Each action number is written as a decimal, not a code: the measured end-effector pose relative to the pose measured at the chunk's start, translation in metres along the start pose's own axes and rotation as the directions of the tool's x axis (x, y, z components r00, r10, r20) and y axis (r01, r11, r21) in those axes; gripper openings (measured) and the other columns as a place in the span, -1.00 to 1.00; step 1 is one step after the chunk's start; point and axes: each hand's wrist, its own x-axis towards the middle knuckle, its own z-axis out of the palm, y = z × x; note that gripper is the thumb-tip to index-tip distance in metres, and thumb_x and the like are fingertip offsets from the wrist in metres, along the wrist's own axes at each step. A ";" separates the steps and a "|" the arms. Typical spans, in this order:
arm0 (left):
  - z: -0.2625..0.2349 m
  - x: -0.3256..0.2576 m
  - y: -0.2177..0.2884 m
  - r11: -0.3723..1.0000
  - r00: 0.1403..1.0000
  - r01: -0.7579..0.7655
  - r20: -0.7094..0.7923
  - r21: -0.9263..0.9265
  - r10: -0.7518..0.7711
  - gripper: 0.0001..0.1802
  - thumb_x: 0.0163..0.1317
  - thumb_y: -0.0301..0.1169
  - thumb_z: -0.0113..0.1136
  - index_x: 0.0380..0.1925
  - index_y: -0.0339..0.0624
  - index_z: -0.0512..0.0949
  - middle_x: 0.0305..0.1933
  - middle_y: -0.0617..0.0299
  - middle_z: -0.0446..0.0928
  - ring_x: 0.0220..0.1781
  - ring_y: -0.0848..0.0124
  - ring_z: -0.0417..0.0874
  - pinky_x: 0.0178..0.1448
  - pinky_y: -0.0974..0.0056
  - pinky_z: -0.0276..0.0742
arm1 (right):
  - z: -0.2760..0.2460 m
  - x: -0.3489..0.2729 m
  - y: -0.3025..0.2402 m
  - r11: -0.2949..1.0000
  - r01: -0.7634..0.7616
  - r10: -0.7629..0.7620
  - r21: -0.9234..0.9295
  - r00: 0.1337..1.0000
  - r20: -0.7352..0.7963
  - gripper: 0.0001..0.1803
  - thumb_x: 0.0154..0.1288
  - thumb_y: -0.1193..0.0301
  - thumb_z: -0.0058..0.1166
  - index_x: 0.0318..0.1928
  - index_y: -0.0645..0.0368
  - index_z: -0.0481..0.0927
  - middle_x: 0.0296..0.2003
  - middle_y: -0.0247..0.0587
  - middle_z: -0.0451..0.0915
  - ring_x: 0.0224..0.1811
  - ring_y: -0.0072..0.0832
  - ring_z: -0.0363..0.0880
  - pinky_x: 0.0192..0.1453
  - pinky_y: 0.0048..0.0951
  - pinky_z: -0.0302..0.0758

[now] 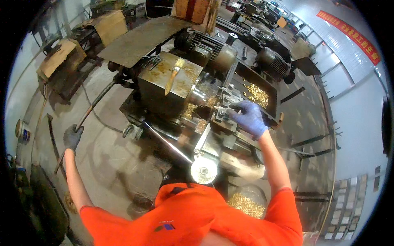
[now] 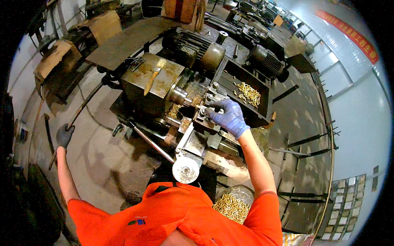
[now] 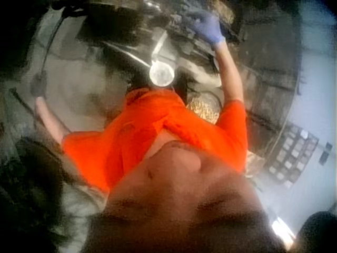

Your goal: The person operates a metalworking machine in a factory setting, repeatedly inserting small brass components into the mechanism and using a lever to cycle the process. The person collects the processed components from a tray and transfers them into a large sack on the floor.

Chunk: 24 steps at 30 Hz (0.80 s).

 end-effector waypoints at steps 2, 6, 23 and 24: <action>0.001 -0.001 -0.013 0.997 0.994 0.022 0.109 0.069 -0.030 -0.46 0.00 0.04 0.20 -0.20 -0.19 0.59 -0.17 -0.05 0.57 -0.09 0.06 0.57 -0.03 0.09 0.45 | 0.009 0.008 -0.001 0.994 0.105 -0.105 -0.038 0.994 -0.005 -0.63 -0.03 0.10 0.23 -0.36 0.16 0.68 -0.48 -0.05 0.61 -0.40 -0.29 0.59 -0.22 -0.37 0.48; 0.003 0.007 -0.035 0.982 0.978 0.138 0.142 0.127 -0.155 -0.50 -0.01 0.03 0.22 -0.30 -0.19 0.60 -0.22 -0.06 0.57 -0.14 0.03 0.58 -0.09 0.08 0.46 | 0.044 0.031 0.004 0.917 0.343 -0.362 -0.203 0.930 -0.065 -0.61 -0.04 0.03 0.17 -0.41 0.09 0.69 -0.51 -0.06 0.58 -0.23 -0.16 0.53 -0.13 -0.22 0.46; -0.008 -0.142 0.108 0.942 0.942 0.328 0.049 0.065 -0.331 -0.52 0.01 0.04 0.13 -0.26 -0.12 0.59 -0.23 0.04 0.59 -0.18 0.05 0.60 -0.14 0.07 0.49 | 0.086 0.064 0.003 0.913 0.265 -0.216 -0.310 0.959 0.183 -0.43 -0.04 -0.06 0.10 -0.53 0.33 0.60 -0.51 0.16 0.56 -0.38 -0.03 0.58 -0.19 -0.17 0.51; -0.008 -0.151 0.113 0.957 0.958 0.285 0.016 0.059 -0.287 -0.51 0.02 0.04 0.14 -0.26 -0.13 0.59 -0.26 0.00 0.58 -0.21 0.03 0.60 -0.15 0.07 0.49 | 0.085 0.062 0.000 0.907 0.272 -0.230 -0.321 0.960 0.162 -0.43 -0.04 -0.06 0.10 -0.53 0.33 0.60 -0.51 0.17 0.56 -0.39 -0.04 0.59 -0.20 -0.17 0.51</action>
